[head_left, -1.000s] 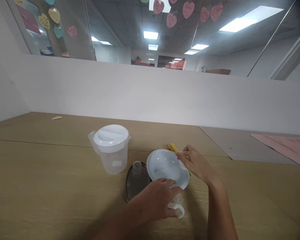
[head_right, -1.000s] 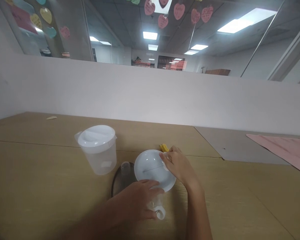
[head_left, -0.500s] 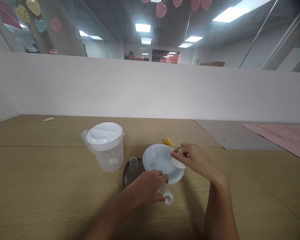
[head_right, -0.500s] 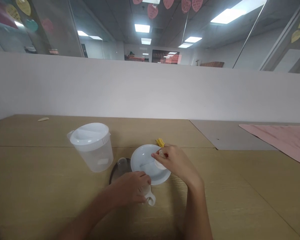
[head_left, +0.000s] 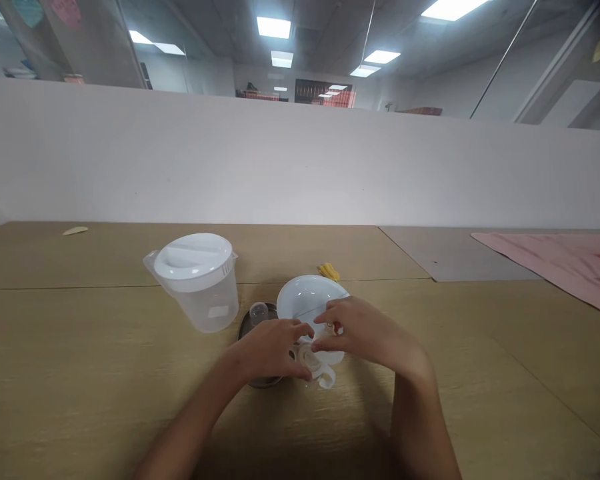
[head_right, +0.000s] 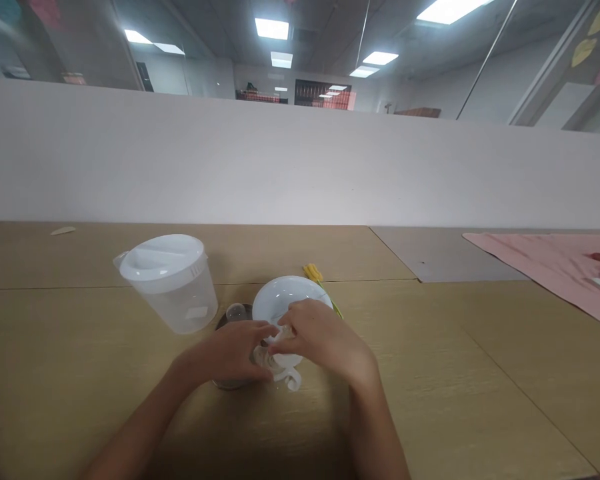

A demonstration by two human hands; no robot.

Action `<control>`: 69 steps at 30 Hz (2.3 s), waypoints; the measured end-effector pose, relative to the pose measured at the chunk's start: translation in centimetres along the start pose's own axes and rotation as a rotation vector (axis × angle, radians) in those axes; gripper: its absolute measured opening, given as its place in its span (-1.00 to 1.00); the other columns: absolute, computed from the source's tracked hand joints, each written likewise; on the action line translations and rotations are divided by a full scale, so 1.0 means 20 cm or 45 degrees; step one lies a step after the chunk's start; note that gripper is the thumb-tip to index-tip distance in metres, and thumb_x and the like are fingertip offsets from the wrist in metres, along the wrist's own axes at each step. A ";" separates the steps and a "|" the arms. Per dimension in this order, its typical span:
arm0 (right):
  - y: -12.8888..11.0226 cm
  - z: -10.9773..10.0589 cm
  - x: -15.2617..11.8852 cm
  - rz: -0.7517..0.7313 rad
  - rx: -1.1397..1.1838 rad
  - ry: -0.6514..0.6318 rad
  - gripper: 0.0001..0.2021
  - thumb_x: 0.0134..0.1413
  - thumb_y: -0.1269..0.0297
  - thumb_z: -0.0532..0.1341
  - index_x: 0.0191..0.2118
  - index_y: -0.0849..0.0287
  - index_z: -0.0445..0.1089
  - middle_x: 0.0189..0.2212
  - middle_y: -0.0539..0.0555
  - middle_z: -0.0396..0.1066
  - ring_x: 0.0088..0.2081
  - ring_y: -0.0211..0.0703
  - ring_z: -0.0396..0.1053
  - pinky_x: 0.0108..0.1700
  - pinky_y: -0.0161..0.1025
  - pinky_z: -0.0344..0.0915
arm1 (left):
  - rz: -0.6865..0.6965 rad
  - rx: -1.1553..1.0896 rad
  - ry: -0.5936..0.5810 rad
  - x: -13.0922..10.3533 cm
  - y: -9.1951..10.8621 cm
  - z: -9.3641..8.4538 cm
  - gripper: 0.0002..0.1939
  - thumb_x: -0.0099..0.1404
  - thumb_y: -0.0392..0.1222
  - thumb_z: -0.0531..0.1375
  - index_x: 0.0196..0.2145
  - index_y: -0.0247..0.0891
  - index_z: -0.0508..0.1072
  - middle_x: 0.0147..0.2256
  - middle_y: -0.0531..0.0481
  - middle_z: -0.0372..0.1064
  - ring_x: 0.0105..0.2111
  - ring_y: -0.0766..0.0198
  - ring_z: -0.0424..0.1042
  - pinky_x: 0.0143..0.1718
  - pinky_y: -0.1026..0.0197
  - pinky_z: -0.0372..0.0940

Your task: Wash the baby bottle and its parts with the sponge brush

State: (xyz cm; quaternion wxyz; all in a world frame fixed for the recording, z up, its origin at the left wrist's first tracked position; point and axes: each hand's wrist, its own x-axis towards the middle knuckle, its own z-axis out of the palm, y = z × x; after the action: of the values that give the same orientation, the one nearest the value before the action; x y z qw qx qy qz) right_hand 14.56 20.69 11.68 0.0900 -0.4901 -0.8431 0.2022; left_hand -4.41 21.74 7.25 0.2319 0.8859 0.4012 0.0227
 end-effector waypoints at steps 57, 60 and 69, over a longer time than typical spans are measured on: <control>-0.08 0.08 0.02 0.026 -0.141 -0.089 -0.58 0.02 0.32 0.18 0.06 0.16 0.29 -0.33 0.09 0.44 -0.23 -0.04 0.34 -0.30 -0.25 0.10 | 0.126 0.076 -0.037 0.06 0.01 0.09 -0.58 -0.07 -0.15 0.26 -0.20 -0.20 0.33 -0.17 -0.01 0.39 -0.14 0.06 0.39 -0.19 0.19 0.22; -0.07 0.09 0.02 -0.099 -0.119 -0.092 -0.55 0.01 0.45 0.12 0.07 0.09 0.25 -0.32 0.05 0.42 -0.26 -0.12 0.34 -0.32 -0.28 0.08 | 0.163 0.069 -0.020 0.06 0.00 0.09 -0.55 -0.09 -0.14 0.26 -0.18 -0.21 0.34 -0.14 -0.02 0.39 -0.12 0.06 0.39 -0.19 0.20 0.23; -0.16 0.12 0.03 -0.035 -0.464 -0.156 -0.68 0.10 0.54 -0.01 -0.02 0.23 0.22 -0.35 0.14 0.44 -0.31 -0.06 0.40 -0.46 -0.26 -0.01 | 0.171 0.044 -0.053 0.08 -0.03 0.10 -0.58 -0.12 -0.12 0.29 -0.24 -0.24 0.42 -0.16 -0.03 0.44 -0.11 0.06 0.39 -0.12 0.18 0.23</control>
State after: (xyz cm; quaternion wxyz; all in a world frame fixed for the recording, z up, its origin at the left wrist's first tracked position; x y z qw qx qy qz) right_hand 10.82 19.25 10.87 -0.0490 -0.4735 -0.8763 0.0746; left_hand -3.31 22.37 5.06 0.2230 0.9149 0.3363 0.0128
